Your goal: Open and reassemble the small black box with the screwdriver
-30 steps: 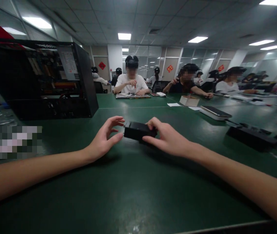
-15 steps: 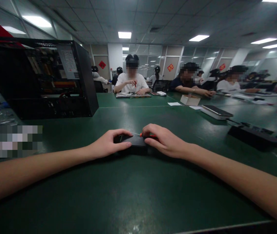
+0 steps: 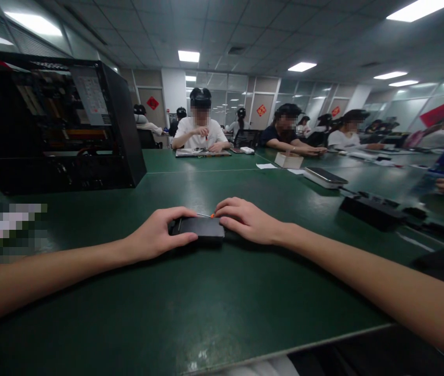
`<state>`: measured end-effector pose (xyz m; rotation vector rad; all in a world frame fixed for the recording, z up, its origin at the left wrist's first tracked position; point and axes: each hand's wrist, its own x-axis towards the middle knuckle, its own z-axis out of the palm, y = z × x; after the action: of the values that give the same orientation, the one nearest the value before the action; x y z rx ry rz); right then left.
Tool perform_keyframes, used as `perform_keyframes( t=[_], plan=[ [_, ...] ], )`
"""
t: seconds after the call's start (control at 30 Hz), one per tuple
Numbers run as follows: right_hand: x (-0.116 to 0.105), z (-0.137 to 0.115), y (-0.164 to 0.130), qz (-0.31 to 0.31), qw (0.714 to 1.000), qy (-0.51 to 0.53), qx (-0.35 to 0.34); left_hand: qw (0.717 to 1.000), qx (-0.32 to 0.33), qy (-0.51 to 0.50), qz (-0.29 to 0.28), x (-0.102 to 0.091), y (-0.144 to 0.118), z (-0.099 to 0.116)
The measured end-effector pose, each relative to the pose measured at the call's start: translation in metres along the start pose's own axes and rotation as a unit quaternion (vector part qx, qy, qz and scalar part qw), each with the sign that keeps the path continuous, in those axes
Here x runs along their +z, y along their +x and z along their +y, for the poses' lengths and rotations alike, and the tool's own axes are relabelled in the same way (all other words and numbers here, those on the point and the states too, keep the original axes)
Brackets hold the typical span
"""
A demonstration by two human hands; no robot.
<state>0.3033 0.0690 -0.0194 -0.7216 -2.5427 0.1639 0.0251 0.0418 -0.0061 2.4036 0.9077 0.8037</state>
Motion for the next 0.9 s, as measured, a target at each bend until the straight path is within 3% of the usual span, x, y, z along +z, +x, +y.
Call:
perform_keyframes(
  t=[0.33, 0.6, 0.9],
  plan=[
    [-0.005, -0.010, -0.001, -0.015, 0.999, 0.022, -0.022, 0.995, 0.093, 0.024, 0.012, 0.001, 0.001, -0.004],
    [-0.003, -0.014, -0.003, -0.036, 0.999, 0.003, -0.009, 0.999, 0.019, 0.025, -0.033, 0.003, 0.002, -0.003],
    [0.003, -0.014, -0.003, -0.008, 0.996, -0.062, -0.056, 0.998, 0.037, 0.050, -0.004, 0.004, -0.001, -0.001]
  ],
)
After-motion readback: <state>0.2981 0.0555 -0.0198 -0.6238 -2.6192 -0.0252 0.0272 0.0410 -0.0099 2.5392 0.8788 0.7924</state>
